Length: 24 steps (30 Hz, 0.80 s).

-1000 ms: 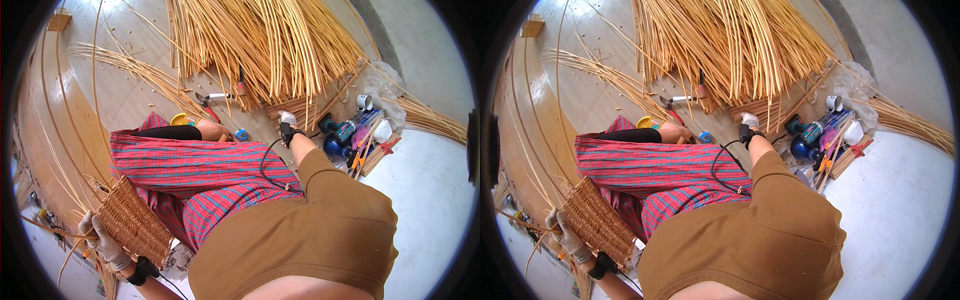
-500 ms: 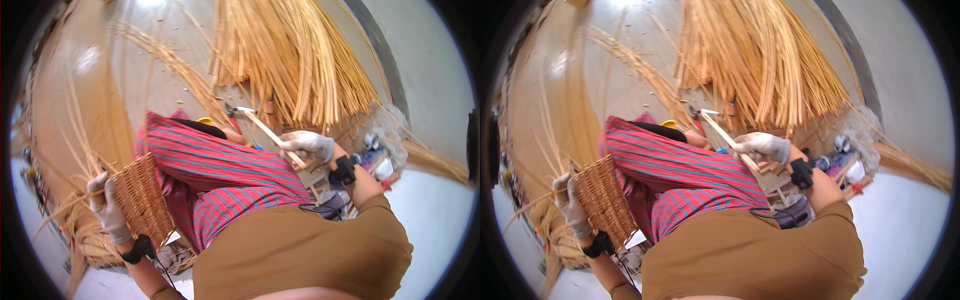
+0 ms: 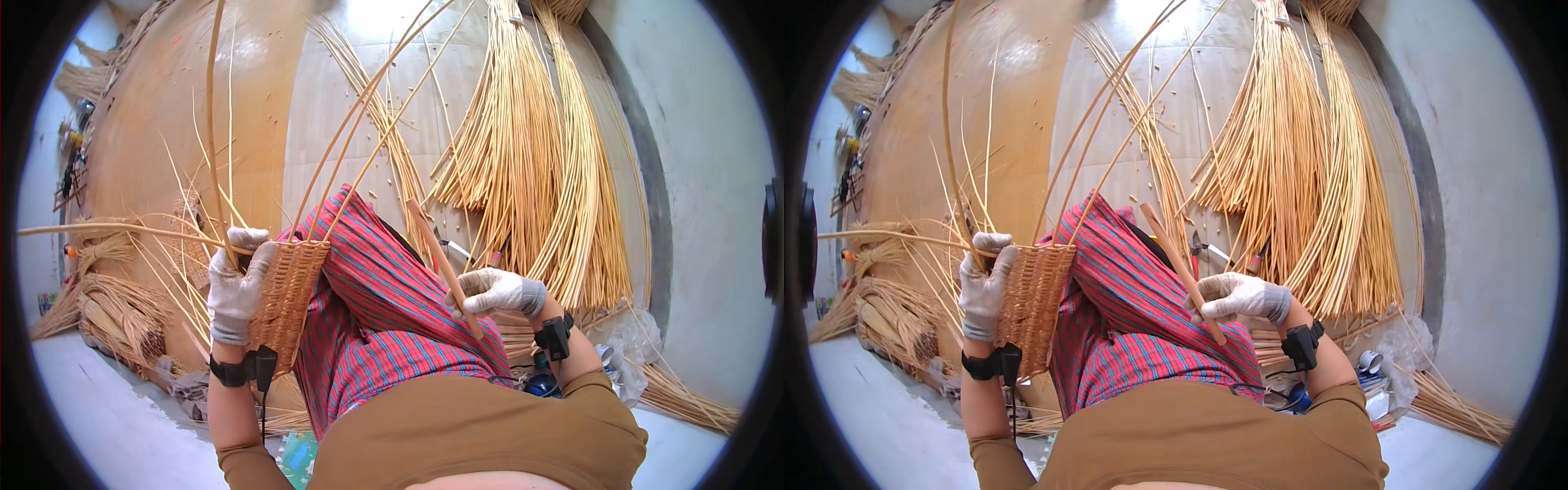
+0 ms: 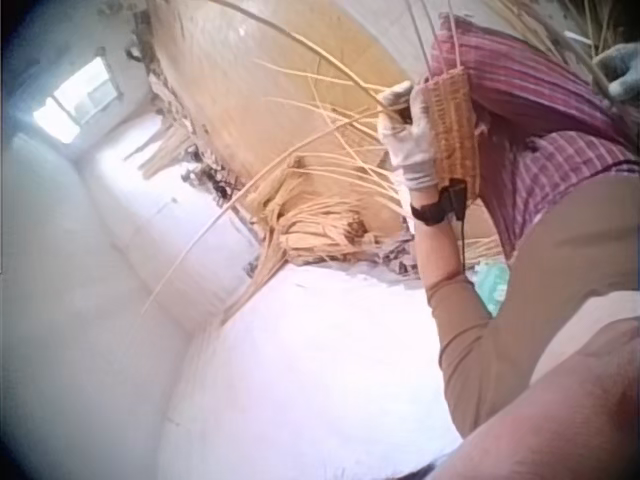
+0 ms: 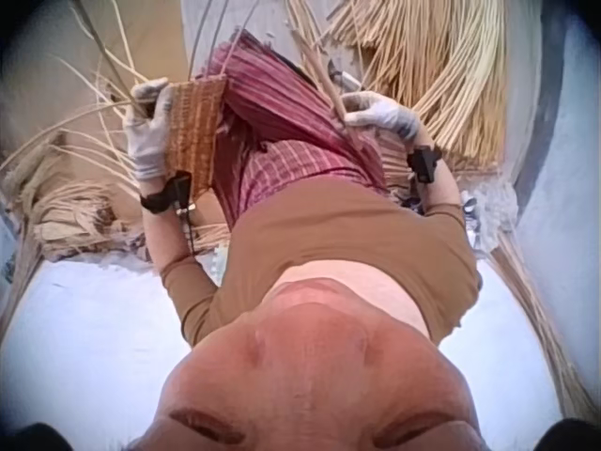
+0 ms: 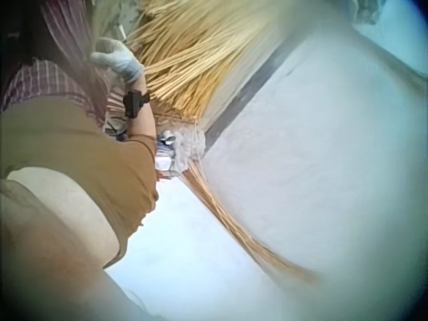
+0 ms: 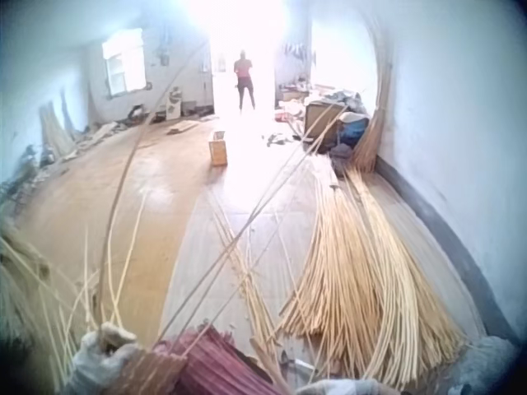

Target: Weaving a wicker basket using long thin reeds.

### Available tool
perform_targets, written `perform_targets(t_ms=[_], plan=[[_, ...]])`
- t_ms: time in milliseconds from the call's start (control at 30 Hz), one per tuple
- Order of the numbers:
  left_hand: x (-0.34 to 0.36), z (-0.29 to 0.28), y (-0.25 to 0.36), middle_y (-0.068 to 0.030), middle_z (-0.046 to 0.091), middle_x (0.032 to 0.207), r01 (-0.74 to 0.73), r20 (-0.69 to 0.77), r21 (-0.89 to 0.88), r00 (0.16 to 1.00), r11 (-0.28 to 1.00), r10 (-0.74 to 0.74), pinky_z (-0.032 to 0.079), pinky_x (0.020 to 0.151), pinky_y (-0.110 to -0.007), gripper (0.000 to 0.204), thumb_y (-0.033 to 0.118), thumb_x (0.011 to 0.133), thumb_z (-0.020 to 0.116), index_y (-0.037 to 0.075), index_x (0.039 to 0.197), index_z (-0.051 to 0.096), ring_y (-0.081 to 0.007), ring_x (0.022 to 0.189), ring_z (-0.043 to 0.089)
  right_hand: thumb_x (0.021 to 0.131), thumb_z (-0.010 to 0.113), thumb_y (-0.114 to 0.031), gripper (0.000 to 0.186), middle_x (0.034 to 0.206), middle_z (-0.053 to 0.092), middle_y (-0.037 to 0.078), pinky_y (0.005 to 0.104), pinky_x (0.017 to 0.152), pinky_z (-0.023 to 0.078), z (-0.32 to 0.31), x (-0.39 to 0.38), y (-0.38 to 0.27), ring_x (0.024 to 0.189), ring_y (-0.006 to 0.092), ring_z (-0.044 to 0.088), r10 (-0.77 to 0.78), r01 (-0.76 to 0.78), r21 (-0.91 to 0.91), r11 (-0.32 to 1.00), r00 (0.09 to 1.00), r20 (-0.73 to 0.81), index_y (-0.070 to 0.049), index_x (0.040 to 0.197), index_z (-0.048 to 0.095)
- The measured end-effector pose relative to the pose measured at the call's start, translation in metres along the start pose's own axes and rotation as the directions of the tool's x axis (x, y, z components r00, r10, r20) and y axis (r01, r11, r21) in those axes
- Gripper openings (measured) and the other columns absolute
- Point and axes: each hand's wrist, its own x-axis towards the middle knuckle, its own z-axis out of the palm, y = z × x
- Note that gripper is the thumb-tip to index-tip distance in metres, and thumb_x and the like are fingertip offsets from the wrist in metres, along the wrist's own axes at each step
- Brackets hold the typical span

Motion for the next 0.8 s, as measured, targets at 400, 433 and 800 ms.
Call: perform_targets(t_ms=[400, 433, 800], plan=[[0.001, 0.000, 0.003, 0.0014, 0.066, 0.094, 0.007, 0.010, -0.020, 1.000, 1.000, -0.007, 0.051, 0.082, -0.025, 0.014, 0.005, 0.096, 0.074, 0.003, 0.108, 0.066, -0.0062, 0.088, 0.060, 0.089, 0.083, -0.026, 0.039, 0.103, 0.071, 0.004, 0.0266, 0.082, 0.055, 0.007, 0.006, 0.004, 0.094, 0.0123, 0.069, -0.035, 0.017, -0.111, 0.994, 0.986, -0.166, -0.002, 0.113, 0.063], [0.000, 0.000, 0.003, 0.0014, 0.066, 0.094, 0.047, 0.008, -0.035, 0.999, 0.998, -0.046, 0.051, 0.082, -0.025, 0.014, 0.005, 0.096, 0.074, 0.003, 0.108, 0.066, -0.0062, 0.088, 0.060, 0.088, 0.084, -0.027, 0.040, 0.100, 0.071, 0.003, 0.0255, 0.078, 0.053, 0.006, 0.007, 0.005, 0.090, 0.0110, 0.067, -0.048, 0.025, -0.136, 0.990, 0.984, -0.174, -0.003, 0.112, 0.063], [0.000, 0.000, 0.007, 0.0009, 0.066, 0.095, 0.001, 0.022, 0.001, 1.000, 1.000, -0.001, 0.051, 0.083, -0.025, 0.013, 0.005, 0.097, 0.072, 0.004, 0.108, 0.066, -0.0063, 0.089, 0.060, 0.082, 0.089, -0.033, 0.048, 0.091, 0.063, -0.003, 0.0222, 0.066, 0.044, 0.004, 0.014, 0.013, 0.078, 0.0067, 0.057, -0.101, 0.074, -0.156, 0.985, 0.980, -0.171, -0.006, 0.110, 0.062]])
